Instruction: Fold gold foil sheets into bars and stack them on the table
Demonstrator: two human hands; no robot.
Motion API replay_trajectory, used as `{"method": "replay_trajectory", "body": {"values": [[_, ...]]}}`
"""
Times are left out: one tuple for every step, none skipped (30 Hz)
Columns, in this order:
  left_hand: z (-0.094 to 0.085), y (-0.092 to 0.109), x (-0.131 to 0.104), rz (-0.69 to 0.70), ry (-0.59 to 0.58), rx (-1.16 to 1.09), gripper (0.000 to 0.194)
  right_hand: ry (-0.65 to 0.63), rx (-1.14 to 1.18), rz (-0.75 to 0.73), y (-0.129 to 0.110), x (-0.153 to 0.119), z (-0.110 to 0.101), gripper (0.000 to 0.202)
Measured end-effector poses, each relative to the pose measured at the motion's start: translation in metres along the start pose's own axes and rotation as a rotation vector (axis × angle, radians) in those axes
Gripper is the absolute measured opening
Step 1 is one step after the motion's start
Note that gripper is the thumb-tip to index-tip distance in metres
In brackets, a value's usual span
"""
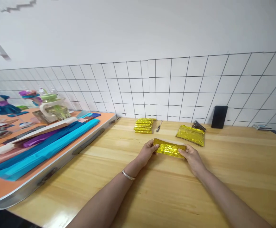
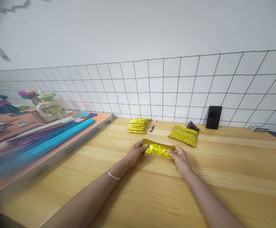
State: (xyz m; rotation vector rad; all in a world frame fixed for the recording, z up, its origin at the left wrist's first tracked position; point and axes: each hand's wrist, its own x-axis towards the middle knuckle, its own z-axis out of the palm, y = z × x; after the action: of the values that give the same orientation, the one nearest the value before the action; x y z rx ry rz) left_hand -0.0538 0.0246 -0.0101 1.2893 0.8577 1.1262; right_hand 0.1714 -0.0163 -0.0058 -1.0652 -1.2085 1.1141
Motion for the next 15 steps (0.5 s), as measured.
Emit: {"method": "replay_trajectory", "body": {"values": [[0.000,0.001,-0.001,-0.010,0.005,0.001,0.035,0.004,-0.018,-0.009,0.000,0.000,-0.001,0.029],[0.001,0.002,-0.002,-0.021,0.008,0.000,0.036,0.015,-0.032,-0.016,0.001,0.000,-0.001,0.029],[0.002,0.003,-0.003,-0.033,0.006,-0.003,0.037,0.030,-0.043,-0.022,0.001,0.000,-0.002,0.030],[0.003,0.005,-0.004,-0.044,-0.001,-0.008,0.038,0.045,-0.052,-0.025,0.001,0.001,-0.003,0.032],[0.005,0.007,-0.006,-0.052,-0.013,-0.016,0.039,0.058,-0.059,-0.028,0.002,0.001,-0.003,0.034],[0.006,0.009,-0.007,-0.056,-0.026,-0.029,0.040,0.067,-0.066,-0.032,0.002,0.001,-0.004,0.035],[0.008,0.010,-0.008,-0.054,-0.035,-0.047,0.040,0.072,-0.074,-0.035,0.003,0.001,-0.004,0.036],[0.010,0.011,-0.009,-0.048,-0.033,-0.068,0.041,0.073,-0.082,-0.037,0.003,0.001,-0.004,0.036],[0.011,0.011,-0.010,-0.040,-0.017,-0.084,0.040,0.070,-0.089,-0.040,0.004,0.001,-0.003,0.036],[0.012,0.011,-0.010,-0.034,0.010,-0.093,0.040,0.064,-0.095,-0.043,0.004,0.001,-0.002,0.035],[0.012,0.010,-0.010,-0.033,0.044,-0.092,0.040,0.056,-0.100,-0.045,0.004,0.001,-0.001,0.035],[0.012,0.009,-0.009,-0.038,0.076,-0.080,0.040,0.047,-0.104,-0.046,0.005,0.001,0.000,0.036],[0.011,0.009,-0.009,-0.047,0.102,-0.061,0.040,0.038,-0.107,-0.046,0.005,0.001,0.001,0.037],[0.010,0.008,-0.008,-0.057,0.119,-0.041,0.040,0.029,-0.110,-0.043,0.005,0.001,0.002,0.038],[0.009,0.007,-0.007,-0.064,0.128,-0.026,0.040,0.021,-0.111,-0.039,0.004,0.000,0.003,0.038]]}}
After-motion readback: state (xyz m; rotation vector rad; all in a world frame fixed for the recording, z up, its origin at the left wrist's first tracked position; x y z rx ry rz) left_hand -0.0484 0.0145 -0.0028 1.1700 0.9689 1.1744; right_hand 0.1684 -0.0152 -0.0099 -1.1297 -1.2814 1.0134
